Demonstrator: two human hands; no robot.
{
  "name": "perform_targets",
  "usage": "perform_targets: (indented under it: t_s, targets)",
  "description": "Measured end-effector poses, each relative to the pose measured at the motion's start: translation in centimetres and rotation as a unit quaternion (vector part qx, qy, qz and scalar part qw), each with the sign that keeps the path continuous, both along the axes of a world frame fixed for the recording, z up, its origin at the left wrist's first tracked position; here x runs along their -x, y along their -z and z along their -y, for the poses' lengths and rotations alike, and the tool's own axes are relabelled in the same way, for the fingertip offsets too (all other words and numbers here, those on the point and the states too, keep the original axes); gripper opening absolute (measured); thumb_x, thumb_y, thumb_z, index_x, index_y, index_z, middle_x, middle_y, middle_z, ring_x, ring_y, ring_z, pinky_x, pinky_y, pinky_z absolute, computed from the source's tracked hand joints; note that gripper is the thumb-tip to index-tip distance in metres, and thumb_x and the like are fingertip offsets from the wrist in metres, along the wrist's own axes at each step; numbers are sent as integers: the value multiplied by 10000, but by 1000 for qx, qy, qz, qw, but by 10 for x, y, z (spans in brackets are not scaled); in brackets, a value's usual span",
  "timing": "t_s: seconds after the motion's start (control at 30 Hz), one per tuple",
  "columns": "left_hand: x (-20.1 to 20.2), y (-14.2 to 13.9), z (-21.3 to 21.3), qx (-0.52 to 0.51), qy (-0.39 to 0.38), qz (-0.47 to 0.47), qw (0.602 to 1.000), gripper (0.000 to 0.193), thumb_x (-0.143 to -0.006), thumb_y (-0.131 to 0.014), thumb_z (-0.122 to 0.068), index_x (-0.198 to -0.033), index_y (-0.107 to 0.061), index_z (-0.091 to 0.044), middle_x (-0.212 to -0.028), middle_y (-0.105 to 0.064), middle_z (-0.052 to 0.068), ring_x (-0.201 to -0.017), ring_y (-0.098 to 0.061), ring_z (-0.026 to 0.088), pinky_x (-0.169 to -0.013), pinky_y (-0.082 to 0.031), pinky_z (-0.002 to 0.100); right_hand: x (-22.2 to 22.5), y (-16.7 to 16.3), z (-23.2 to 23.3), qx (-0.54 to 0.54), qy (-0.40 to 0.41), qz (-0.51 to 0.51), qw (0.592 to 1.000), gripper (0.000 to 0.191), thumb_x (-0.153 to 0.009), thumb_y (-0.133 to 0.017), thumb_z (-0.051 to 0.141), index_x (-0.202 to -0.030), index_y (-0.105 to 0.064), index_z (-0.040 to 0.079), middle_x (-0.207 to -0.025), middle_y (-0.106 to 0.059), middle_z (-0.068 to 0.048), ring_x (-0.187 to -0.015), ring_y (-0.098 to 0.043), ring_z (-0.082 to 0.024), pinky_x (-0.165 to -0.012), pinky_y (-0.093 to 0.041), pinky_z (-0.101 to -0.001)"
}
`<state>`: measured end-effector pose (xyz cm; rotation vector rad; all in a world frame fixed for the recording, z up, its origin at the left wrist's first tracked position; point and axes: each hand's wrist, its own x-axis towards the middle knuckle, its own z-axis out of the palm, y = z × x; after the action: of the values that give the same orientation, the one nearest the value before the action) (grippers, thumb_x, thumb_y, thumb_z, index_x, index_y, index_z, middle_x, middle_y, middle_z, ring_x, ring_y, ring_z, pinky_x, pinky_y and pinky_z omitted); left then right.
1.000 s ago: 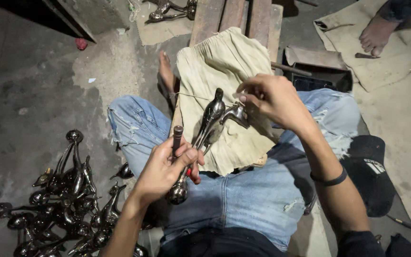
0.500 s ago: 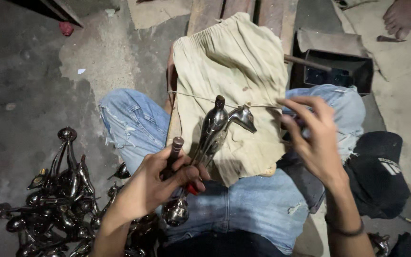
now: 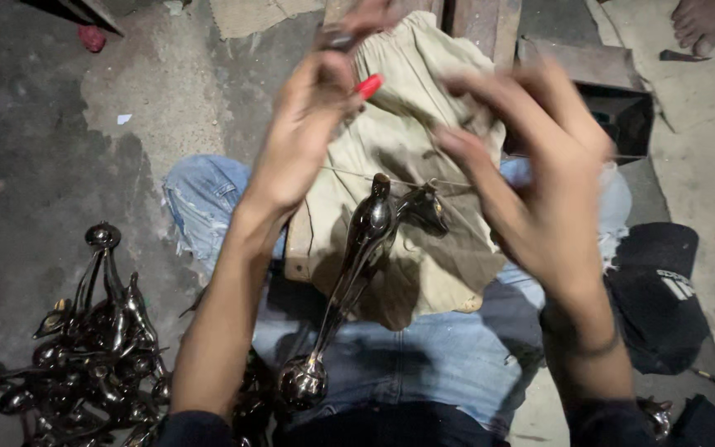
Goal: The person sits on the floor and uses a hammer and a metal punch to shape small metal decorative pieces. They repeatedly strike the punch held against the metal objects, adjusting the position of the pieces between strikes.
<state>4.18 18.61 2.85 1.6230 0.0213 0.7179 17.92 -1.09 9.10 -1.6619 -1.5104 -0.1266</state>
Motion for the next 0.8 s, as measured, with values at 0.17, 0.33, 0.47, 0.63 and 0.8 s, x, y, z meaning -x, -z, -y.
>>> perform_targets:
  t_s: [0.17, 0.33, 0.47, 0.63, 0.8]
  targets:
    - [-32, -8, 12, 21, 95, -5, 995, 433, -1129, -449, -104, -1538, -338, -191, -1683, -227, 75, -1518, -369, 248, -1086, -541, 375, -18, -4, -47, -6, -95, 8, 995, 233, -1044, -722, 17, -1226, -606, -70, -1087, -665, -159, -991, -725, -208, -848, -570, -298]
    - [-20, 5, 16, 9, 111, -8, 994, 536, -1130, -520, -147, -1597, -260, -188, -1752, -100, 66, -1589, -335, 228, -934, -549, 331, -17, 18, -23, 81, -31, -59, 994, 143, -991, -717, 13, -1110, -649, -26, -955, -731, -138, -824, -754, -245, -722, -583, -341]
    - [13, 17, 11, -2, 62, 86, 994, 486, -1096, -428, -401, -1494, -438, -123, -1692, -325, 64, -1501, -409, 238, -1194, -412, 420, -17, 41, 19, -42, -46, -364, 929, 249, -1047, -644, 28, -1204, -452, 15, -1067, -677, -86, -1010, -755, -279, -890, -653, -363]
    - [37, 33, 14, 219, -59, -10, 974, 473, -1136, -492, -361, -1432, -474, 8, -1407, -611, 222, -1322, -648, 310, -1134, -598, 457, -12, 84, 43, -92, -69, -332, 936, 529, -926, -728, -52, -1195, -294, 87, -986, -702, -137, -891, -752, -252, -826, -641, -380]
    - [29, 55, 22, 240, -125, 3, 963, 327, -1116, -554, -206, -1342, -517, 27, -1249, -694, 190, -1171, -695, 252, -1056, -598, 386, 4, 101, 55, -27, 14, -199, 980, 296, -951, -761, -112, -1143, -557, -17, -1049, -685, -181, -973, -730, -253, -875, -619, -306]
